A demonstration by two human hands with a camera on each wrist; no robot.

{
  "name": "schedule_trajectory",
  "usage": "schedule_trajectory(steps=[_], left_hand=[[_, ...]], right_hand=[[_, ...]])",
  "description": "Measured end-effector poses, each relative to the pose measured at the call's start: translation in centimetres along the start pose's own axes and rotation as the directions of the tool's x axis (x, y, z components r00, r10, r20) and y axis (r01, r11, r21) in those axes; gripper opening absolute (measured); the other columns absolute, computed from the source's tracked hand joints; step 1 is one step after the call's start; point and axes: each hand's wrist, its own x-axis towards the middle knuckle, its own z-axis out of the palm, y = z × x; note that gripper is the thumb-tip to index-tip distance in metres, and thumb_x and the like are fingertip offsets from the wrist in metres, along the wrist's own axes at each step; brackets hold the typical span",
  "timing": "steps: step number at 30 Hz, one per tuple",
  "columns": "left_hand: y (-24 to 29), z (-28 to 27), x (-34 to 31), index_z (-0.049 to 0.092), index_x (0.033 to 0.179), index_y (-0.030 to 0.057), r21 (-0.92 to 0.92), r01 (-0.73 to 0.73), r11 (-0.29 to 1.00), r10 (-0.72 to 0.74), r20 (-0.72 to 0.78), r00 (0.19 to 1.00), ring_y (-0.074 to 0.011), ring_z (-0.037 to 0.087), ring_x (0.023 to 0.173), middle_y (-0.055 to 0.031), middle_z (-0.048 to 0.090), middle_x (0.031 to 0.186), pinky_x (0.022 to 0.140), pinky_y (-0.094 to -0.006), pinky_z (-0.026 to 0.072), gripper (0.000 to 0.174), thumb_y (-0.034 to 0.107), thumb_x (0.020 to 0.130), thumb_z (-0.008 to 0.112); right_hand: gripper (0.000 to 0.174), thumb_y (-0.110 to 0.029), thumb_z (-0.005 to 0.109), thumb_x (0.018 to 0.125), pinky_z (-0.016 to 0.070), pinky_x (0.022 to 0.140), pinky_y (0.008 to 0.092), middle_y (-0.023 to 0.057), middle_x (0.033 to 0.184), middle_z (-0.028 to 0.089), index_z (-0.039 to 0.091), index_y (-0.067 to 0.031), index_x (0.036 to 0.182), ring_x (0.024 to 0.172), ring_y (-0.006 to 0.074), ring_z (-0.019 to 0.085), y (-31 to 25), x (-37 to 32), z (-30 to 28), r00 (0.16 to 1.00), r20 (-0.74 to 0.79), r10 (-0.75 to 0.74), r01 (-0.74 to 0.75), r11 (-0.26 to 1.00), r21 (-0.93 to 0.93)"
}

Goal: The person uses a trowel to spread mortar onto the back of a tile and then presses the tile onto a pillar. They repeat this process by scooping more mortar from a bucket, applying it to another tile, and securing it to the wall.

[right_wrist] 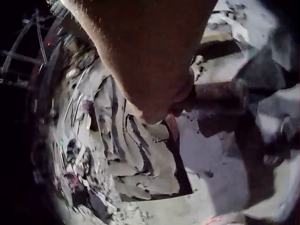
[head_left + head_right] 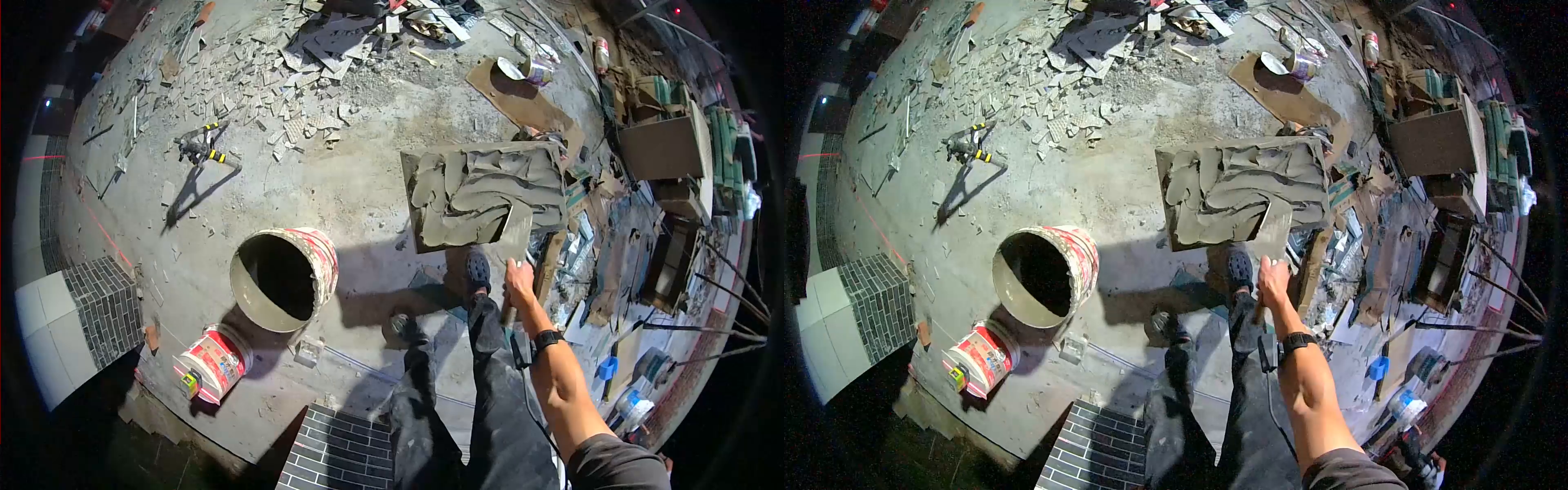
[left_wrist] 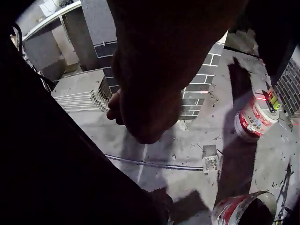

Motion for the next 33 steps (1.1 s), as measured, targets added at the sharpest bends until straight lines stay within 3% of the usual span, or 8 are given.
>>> schedule_trajectory(steps=[10, 13, 17, 20, 25, 26, 28, 33], left_hand=[[-3.3, 7.0, 1.7, 0.051, 0.146, 0.0012, -0.797, 0.043, 0.602, -0.224, -0.117, 0.967, -0.0359, 0.058, 0.125, -0.0184, 0.062, 0.137, 0.101, -0.0476, 0.0502, 0.058, 0.044, 0.107, 0.054], [-6.4, 8.5, 6.5, 0.049, 0.145, 0.0006, -0.789, -0.018, 0.614, -0.033, -0.048, 0.998, -0.0294, 0.061, 0.116, -0.0155, 0.065, 0.127, 0.097, -0.0462, 0.0502, 0.057, 0.041, 0.105, 0.058], [-3.7, 2.3, 8.6, 0.066, 0.109, -0.0049, -0.982, -0.136, 0.129, -0.243, -0.164, 0.956, -0.0245, 0.072, 0.074, -0.0151, 0.072, 0.084, 0.075, -0.0407, 0.0617, 0.031, 0.025, 0.102, 0.063], [3.8, -9.6, 3.2, 0.067, 0.103, -0.0043, -0.895, -0.157, 0.418, -0.194, -0.257, 0.947, -0.0211, 0.07, 0.074, -0.0125, 0.072, 0.081, 0.074, -0.0392, 0.0594, 0.033, 0.029, 0.101, 0.065], [10.8, -17.1, 3.0, 0.067, 0.092, -0.0007, -0.664, -0.231, 0.711, -0.123, -0.441, 0.889, -0.0128, 0.067, 0.081, -0.0094, 0.072, 0.082, 0.074, -0.0352, 0.0551, 0.022, 0.022, 0.095, 0.066], [11.5, -17.4, 4.9, 0.071, 0.098, 0.0034, -0.558, -0.382, 0.736, -0.005, -0.569, 0.822, -0.0373, 0.073, 0.084, -0.021, 0.073, 0.088, 0.075, -0.044, 0.0546, 0.027, 0.029, 0.091, 0.067], [15.5, -19.4, 5.9, 0.072, 0.107, 0.0028, -0.369, -0.348, 0.862, 0.075, -0.586, 0.807, -0.0397, 0.073, 0.089, -0.0211, 0.074, 0.093, 0.078, -0.0437, 0.0557, 0.029, 0.027, 0.092, 0.068], [30.7, -28.7, 9.9, 0.07, 0.116, -0.0006, -0.247, -0.508, 0.826, 0.305, -0.561, 0.769, -0.0348, 0.073, 0.091, -0.0205, 0.075, 0.098, 0.081, -0.0416, 0.0565, 0.037, 0.029, 0.094, 0.071]], right_hand=[[0.027, -0.03, 0.068, 0.099, 0.0414, 0.041, 0.0319, 0.0019, 0.064, 0.055, 0.058, -0.0069, 0.088, 0.047, 0.0137, 0.052, 0.8, -13.1, 7.4, 0.802, 0.568, -0.185, 0.222, 0.975, 0.005], [0.024, -0.024, 0.069, 0.099, 0.0402, 0.04, 0.0319, 0.0024, 0.064, 0.055, 0.057, -0.0074, 0.086, 0.046, 0.0134, 0.051, -5.4, -23.5, 10.7, 0.58, 0.814, 0.035, -0.017, 0.999, -0.031], [0.021, -0.024, 0.062, 0.103, 0.0415, 0.042, 0.03, 0.0026, 0.065, 0.054, 0.056, -0.0061, 0.094, 0.05, 0.0135, 0.052, -5.2, -28.6, 20.5, 0.229, 0.957, 0.179, -0.416, 0.907, -0.07], [0.021, -0.026, 0.057, 0.106, 0.0469, 0.047, 0.0287, 0.0024, 0.067, 0.052, 0.054, -0.0067, 0.097, 0.055, 0.0144, 0.053, -3.1, -29.4, 27.9, 0.088, 0.972, 0.219, -0.755, 0.651, -0.078], [0.032, -0.029, 0.054, 0.106, 0.0527, 0.053, 0.0365, 0.007, 0.069, 0.056, 0.055, 0.0001, 0.092, 0.051, 0.0224, 0.053, -1.2, -29.9, 29.1, 0.307, 0.91, 0.281, -0.741, 0.67, 0.043], [0.032, -0.029, 0.053, 0.107, 0.0525, 0.054, 0.0365, 0.0065, 0.072, 0.056, 0.057, -0.0007, 0.092, 0.052, 0.0227, 0.052, -1.5, -28.8, 27.4, 0.29, 0.929, 0.229, -0.657, 0.754, 0.019], [0.033, -0.032, 0.059, 0.104, 0.0522, 0.055, 0.0358, 0.0059, 0.073, 0.059, 0.062, -0.0005, 0.095, 0.053, 0.0211, 0.055, -3.2, -24.6, 20.9, 0.315, 0.914, 0.257, -0.378, 0.917, -0.127], [0.026, -0.024, 0.065, 0.1, 0.0566, 0.054, 0.035, 0.0087, 0.078, 0.068, 0.07, 0.0011, 0.098, 0.062, 0.0198, 0.067, -6.5, -7.1, 1.8, 0.76, 0.649, 0.041, -0.055, 0.999, 0.001]])
